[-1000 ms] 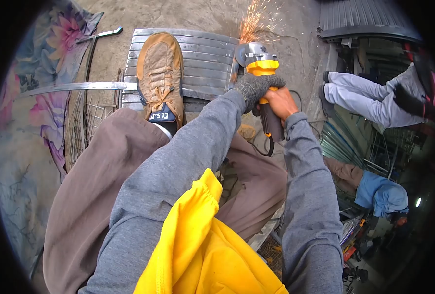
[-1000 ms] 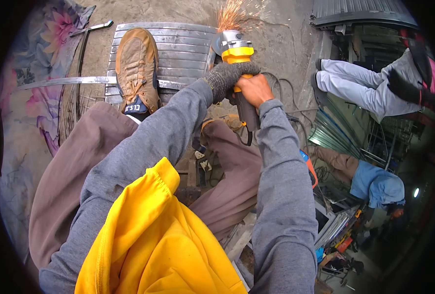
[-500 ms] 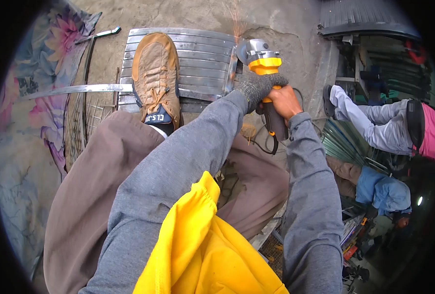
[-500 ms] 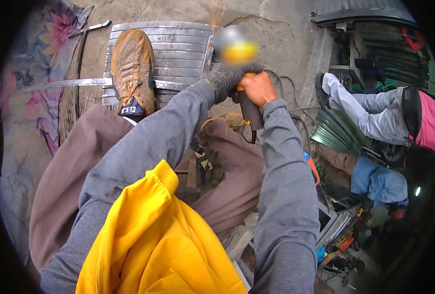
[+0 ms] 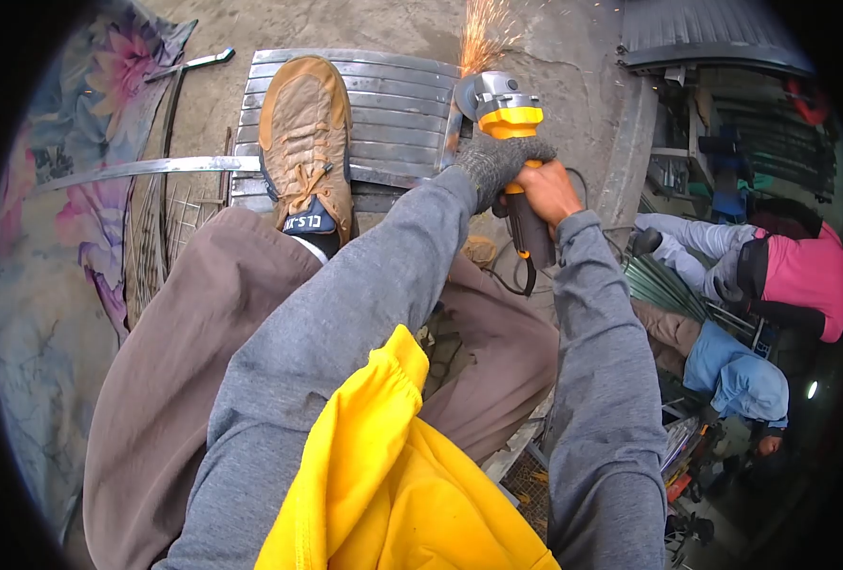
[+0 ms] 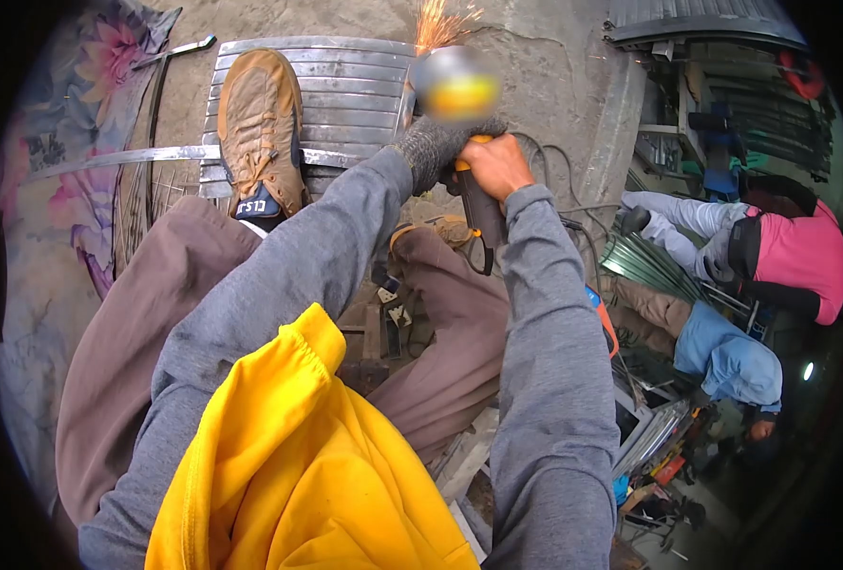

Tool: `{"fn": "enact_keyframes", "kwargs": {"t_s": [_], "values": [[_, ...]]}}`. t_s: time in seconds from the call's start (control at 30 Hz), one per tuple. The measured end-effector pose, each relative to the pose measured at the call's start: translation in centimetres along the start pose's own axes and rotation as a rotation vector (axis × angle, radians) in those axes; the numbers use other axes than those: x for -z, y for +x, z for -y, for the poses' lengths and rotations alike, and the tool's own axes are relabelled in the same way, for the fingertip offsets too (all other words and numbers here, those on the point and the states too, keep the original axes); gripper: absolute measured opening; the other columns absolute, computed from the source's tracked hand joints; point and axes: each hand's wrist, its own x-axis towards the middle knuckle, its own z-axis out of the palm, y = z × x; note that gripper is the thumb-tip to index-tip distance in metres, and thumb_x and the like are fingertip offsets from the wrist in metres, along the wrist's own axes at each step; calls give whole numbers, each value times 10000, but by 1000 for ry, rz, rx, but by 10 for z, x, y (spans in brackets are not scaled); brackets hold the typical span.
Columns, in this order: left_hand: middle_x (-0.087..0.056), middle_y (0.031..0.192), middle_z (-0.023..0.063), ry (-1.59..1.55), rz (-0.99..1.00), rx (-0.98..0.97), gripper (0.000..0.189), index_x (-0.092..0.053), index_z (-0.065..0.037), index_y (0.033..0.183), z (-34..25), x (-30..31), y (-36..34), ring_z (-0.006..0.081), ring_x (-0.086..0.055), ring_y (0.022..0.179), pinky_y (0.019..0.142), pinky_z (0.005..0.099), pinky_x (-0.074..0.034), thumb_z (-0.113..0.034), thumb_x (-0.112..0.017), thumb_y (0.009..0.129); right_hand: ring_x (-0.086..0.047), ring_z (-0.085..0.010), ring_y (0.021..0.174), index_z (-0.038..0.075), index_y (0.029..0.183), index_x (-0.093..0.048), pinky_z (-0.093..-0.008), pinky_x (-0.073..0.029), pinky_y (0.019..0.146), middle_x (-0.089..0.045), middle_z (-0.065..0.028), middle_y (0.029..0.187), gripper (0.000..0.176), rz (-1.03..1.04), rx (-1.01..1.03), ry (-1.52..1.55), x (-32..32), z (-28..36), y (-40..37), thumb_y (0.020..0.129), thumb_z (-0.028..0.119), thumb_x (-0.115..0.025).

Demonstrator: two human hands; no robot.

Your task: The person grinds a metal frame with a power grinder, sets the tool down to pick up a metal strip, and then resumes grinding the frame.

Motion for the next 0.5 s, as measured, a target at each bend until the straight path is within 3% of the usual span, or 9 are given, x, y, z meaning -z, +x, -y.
{"fn": "enact_keyframes", "kwargs": {"t_s": [0.07, 0.17, 0.3, 0.4, 0.5], "values": [[-625, 1109, 141, 5, -3, 2, 361, -594, -174, 1265, -1, 2, 0, 243, -672, 847, 586, 364, -588, -225, -596, 908, -694, -201, 765, 13, 886, -700, -324, -523, 699, -716, -120, 837, 267, 3, -102, 26, 0, 3, 2, 807, 256, -621], [-625, 1110, 142, 16, 1, 1, 362, -594, -174, 1266, -2, 3, 1, 243, -672, 847, 586, 364, -589, -224, -595, 908, -695, -198, 756, 24, 876, -704, -317, -526, 688, -717, -121, 838, 261, -3, 10, -55, 1, -4, 6, 807, 260, -616], [-625, 1111, 142, 35, 4, -3, 362, -593, -174, 1267, -1, 4, 3, 243, -672, 847, 586, 365, -589, -221, -594, 908, -696, -210, 756, 33, 885, -705, -315, -527, 685, -718, -122, 851, 256, 16, -73, -18, 3, -3, 5, 803, 262, -622], [-625, 1111, 142, 52, 7, -3, 362, -593, -174, 1268, -3, 5, 4, 243, -672, 848, 585, 365, -589, -220, -594, 909, -697, -223, 766, 42, 903, -705, -322, -533, 697, -717, -122, 854, 247, 26, -16, -25, 5, -4, 12, 819, 249, -601], [-625, 1112, 143, 58, 3, -6, 362, -592, -174, 1268, -5, 7, 4, 243, -672, 848, 585, 365, -589, -218, -593, 909, -697, -221, 766, 35, 912, -700, -330, -536, 700, -712, -121, 832, 250, 59, 271, -239, 2, 3, 15, 840, 234, -569]]}}
